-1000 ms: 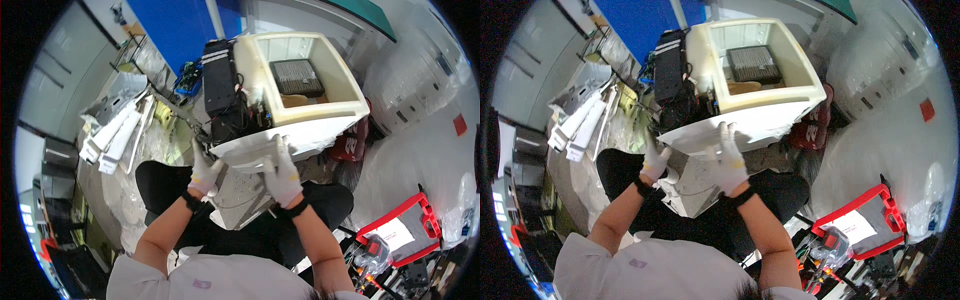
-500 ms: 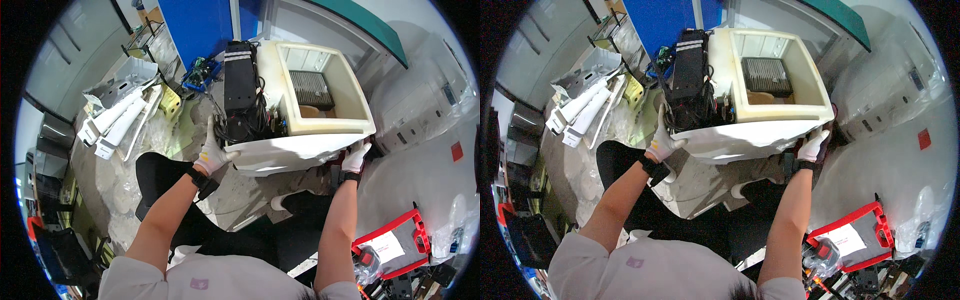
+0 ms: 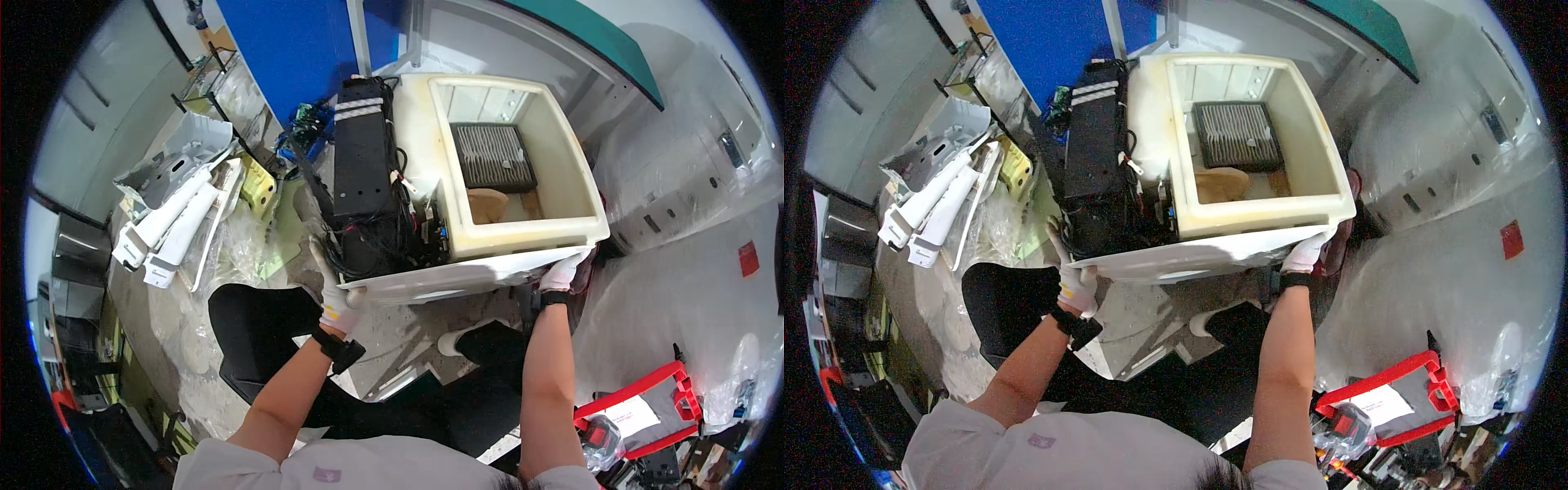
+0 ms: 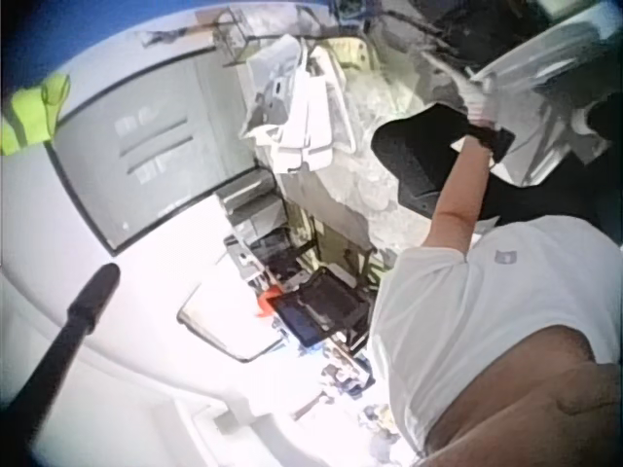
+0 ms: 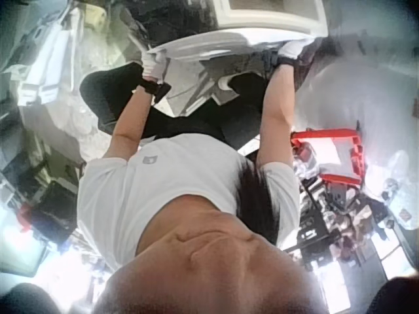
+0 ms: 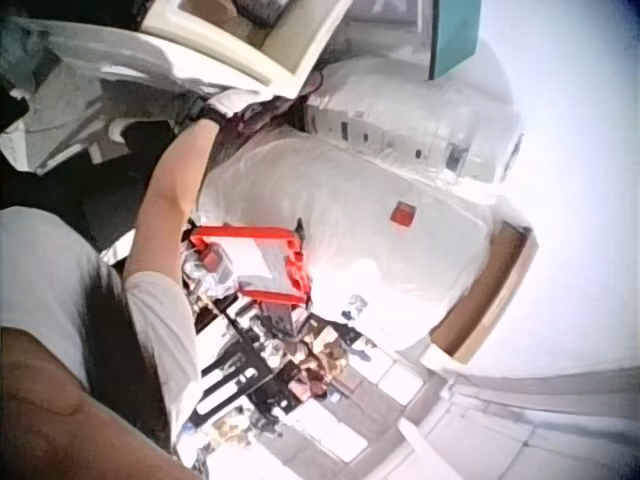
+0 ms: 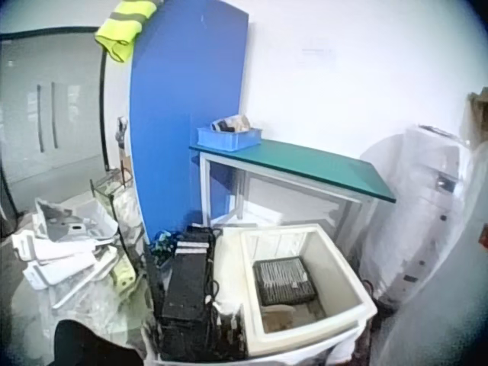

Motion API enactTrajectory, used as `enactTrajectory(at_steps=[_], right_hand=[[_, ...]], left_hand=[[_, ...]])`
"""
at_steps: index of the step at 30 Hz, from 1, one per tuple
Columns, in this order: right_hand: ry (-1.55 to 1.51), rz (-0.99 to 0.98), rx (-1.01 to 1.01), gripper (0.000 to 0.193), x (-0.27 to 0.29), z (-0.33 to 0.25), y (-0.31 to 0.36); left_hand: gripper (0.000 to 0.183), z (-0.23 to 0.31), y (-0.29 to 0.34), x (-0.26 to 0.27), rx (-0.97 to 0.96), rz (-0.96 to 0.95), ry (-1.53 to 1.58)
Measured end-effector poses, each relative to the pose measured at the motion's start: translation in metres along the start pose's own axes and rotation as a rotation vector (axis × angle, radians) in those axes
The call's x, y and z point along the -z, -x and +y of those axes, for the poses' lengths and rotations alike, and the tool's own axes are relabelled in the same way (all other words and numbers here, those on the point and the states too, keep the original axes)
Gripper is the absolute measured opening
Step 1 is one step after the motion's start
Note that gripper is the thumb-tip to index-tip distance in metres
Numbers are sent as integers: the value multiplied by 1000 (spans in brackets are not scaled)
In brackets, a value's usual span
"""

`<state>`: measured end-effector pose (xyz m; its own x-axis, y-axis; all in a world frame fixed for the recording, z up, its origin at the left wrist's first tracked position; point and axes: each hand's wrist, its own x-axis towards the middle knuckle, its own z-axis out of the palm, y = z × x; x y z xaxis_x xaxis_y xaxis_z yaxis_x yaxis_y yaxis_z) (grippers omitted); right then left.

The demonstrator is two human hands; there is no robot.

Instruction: The person is working on a robotic device, connecting internal wiring and adjusting the plastic housing using a multi-tool.

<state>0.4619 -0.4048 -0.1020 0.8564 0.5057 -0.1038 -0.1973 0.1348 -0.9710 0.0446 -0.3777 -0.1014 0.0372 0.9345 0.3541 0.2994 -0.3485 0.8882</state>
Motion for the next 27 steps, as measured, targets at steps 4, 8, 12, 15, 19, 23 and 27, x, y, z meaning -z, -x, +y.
enactTrajectory(at_steps=[4,8,12,15,19,23,27], right_hand=[[67,36,2,64,3,16,13],[-7,44,-4,66,-3,25,35],[-8,79,8,68,-12,29,55],[-7,94,13,70,-15,33,65],[-12,97,12,72,-19,37,73],[-36,95,-8,74,-23,39,80],[-70,96,-35,76,-28,38,85]], left_hand=[[124,-29,-10,7,-49,17,77],[130,-52,-28,19,-37,-111,296],[123,-61,-40,38,-229,-143,305],[117,-61,-47,53,-153,-248,-9],[107,-64,-52,61,-235,-192,147],[117,-74,-50,65,-236,-157,137],[118,-75,-44,79,105,-248,193]])
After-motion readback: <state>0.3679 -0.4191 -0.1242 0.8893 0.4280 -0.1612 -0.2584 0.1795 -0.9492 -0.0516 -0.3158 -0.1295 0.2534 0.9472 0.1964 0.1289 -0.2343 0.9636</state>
